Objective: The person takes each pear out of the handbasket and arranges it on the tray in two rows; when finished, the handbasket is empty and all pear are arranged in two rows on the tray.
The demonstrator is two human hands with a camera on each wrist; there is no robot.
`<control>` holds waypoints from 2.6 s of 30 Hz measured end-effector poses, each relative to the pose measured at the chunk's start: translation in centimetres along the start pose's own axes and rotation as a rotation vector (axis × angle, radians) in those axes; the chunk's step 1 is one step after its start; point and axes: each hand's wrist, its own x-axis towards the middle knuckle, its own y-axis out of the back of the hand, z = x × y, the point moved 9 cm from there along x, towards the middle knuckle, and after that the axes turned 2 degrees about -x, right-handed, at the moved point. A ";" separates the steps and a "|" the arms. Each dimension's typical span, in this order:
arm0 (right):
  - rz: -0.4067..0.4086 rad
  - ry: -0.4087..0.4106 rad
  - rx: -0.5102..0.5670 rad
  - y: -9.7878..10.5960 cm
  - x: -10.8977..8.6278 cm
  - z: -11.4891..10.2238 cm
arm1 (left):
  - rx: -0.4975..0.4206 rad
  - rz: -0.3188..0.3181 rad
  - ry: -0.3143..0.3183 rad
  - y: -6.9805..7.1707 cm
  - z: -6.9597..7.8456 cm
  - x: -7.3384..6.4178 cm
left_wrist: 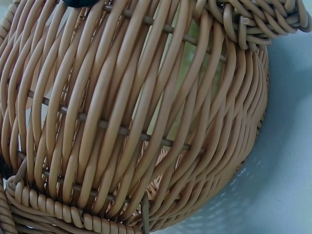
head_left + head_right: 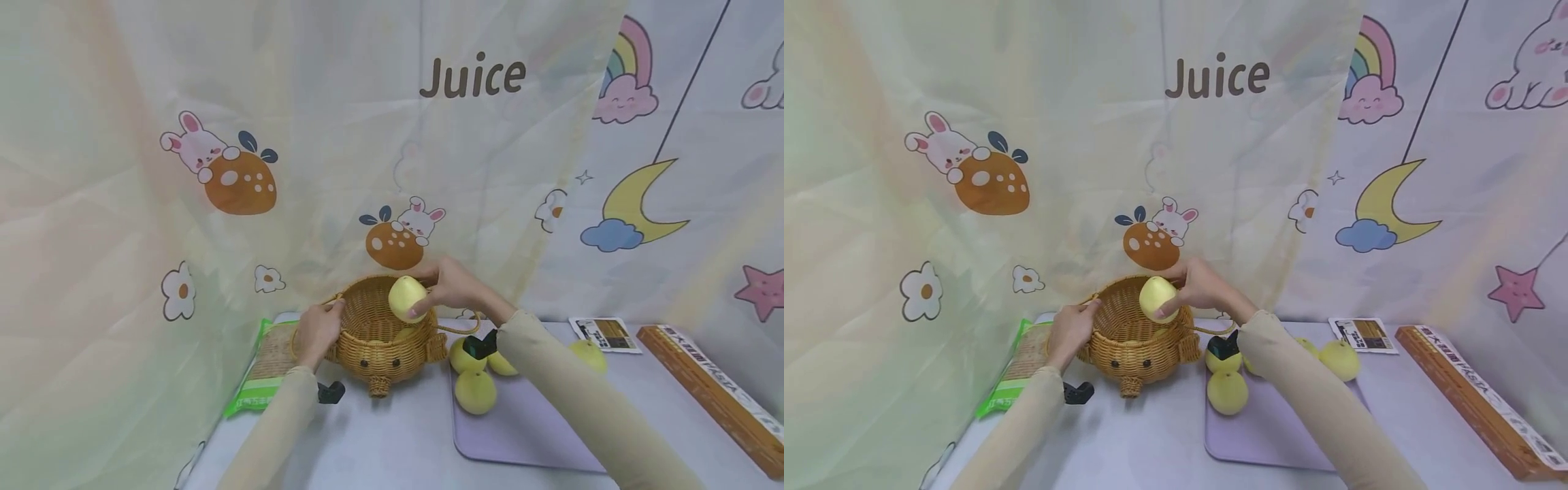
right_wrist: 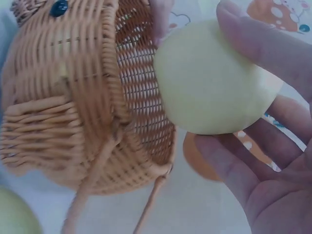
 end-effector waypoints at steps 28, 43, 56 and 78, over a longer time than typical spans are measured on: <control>0.185 -0.105 0.187 2.2 -12.1 10.0 | 0.007 -0.002 -0.054 -0.7 0.6 0.2; 0.244 -0.177 0.107 3.8 -17.8 12.4 | -0.016 0.017 -0.040 0.1 -0.3 0.2; 0.229 -0.190 0.150 1.8 -20.3 14.6 | 0.005 0.022 -0.048 0.4 -0.5 0.1; 0.273 -0.118 -0.017 -0.4 -23.1 17.1 | -0.010 0.008 -0.049 -0.1 0.1 -0.3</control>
